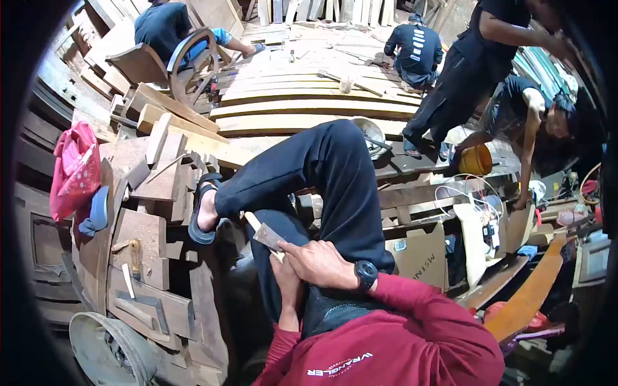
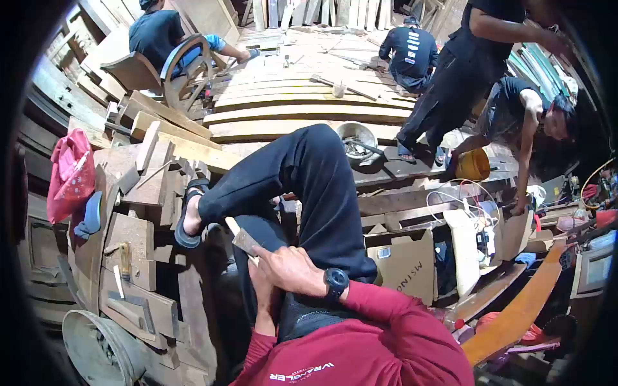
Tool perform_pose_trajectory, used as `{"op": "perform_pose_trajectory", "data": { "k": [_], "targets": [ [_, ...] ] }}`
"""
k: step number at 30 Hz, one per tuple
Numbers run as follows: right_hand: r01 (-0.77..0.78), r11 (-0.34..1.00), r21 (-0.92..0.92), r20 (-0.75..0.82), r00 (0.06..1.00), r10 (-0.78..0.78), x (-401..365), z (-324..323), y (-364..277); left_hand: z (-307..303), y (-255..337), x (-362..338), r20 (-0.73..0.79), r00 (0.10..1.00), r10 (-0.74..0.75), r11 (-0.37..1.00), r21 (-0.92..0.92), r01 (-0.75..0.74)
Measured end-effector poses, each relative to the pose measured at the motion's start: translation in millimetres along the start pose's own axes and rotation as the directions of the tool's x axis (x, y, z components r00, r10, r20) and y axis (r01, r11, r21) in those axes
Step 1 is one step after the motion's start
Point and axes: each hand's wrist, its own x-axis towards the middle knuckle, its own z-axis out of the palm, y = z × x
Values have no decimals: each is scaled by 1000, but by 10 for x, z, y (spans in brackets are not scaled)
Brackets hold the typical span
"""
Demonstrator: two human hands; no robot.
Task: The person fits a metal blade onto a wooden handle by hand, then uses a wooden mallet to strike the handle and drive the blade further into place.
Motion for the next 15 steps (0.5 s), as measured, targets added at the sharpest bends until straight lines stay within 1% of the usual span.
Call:
{"op": "perform_pose_trajectory", "data": {
  "k": [1, 3, 4, 5, 7, 8, 9, 10, 11, 12, 13, 14, 15],
  "targets": [
    [6, 1000, 17, -37, 999, -6, -60, 25, -16, -23, -86, -9, 21, 1000, 6, 999, -31, -6],
    [-18, 999, 27, -41, 999, 19, -78, 93, -11, -116, -222, -46, 58, 998, 19, 996, -91, -14],
    [-10, 999, 39, -53, 999, 12, -24, 166, 28, -161, -260, 19, 35, 993, 115, 962, 246, -120],
    [0, 999, 50, -69, 998, 4, 63, 261, 97, -193, -298, 46, 27, 993, 112, 947, 299, -115],
    [7, 999, 43, -83, 997, -4, 101, 260, 131, -84, -173, 60, 17, 994, 106, 911, 400, -105],
    [8, 1000, 27, -74, 997, -6, 83, 213, 102, -25, -93, 19, 51, 979, 198, 860, 470, -198],
    [12, 1000, 12, -57, 998, -11, 67, 125, 26, -15, -114, 46, 30, 988, 148, 907, 393, -148],
    [-25, 1000, 5, -15, 1000, 25, 8, 13, -67, -53, -140, 62, 1, 995, 97, 945, 314, -92],
    [-46, 999, -5, -29, 999, 46, -28, -20, -95, -56, -87, 33, -29, 999, 40, 971, 235, -32],
    [-66, 998, -12, -37, 997, 66, -69, -20, -112, 18, -87, -40, -23, 999, 31, 999, -10, -31],
    [-82, 996, -19, -39, 996, 81, -93, 6, -119, -46, -199, 12, -48, 999, -12, 1000, 24, 13],
    [-49, 999, -14, -94, 994, 47, -57, 205, 22, -97, -305, 46, -8, 996, 87, 982, 167, -84],
    [16, 999, -52, -115, 993, -22, -12, 224, 67, -197, -404, 40, 36, 984, 172, 933, 313, -175]
  ]
}}
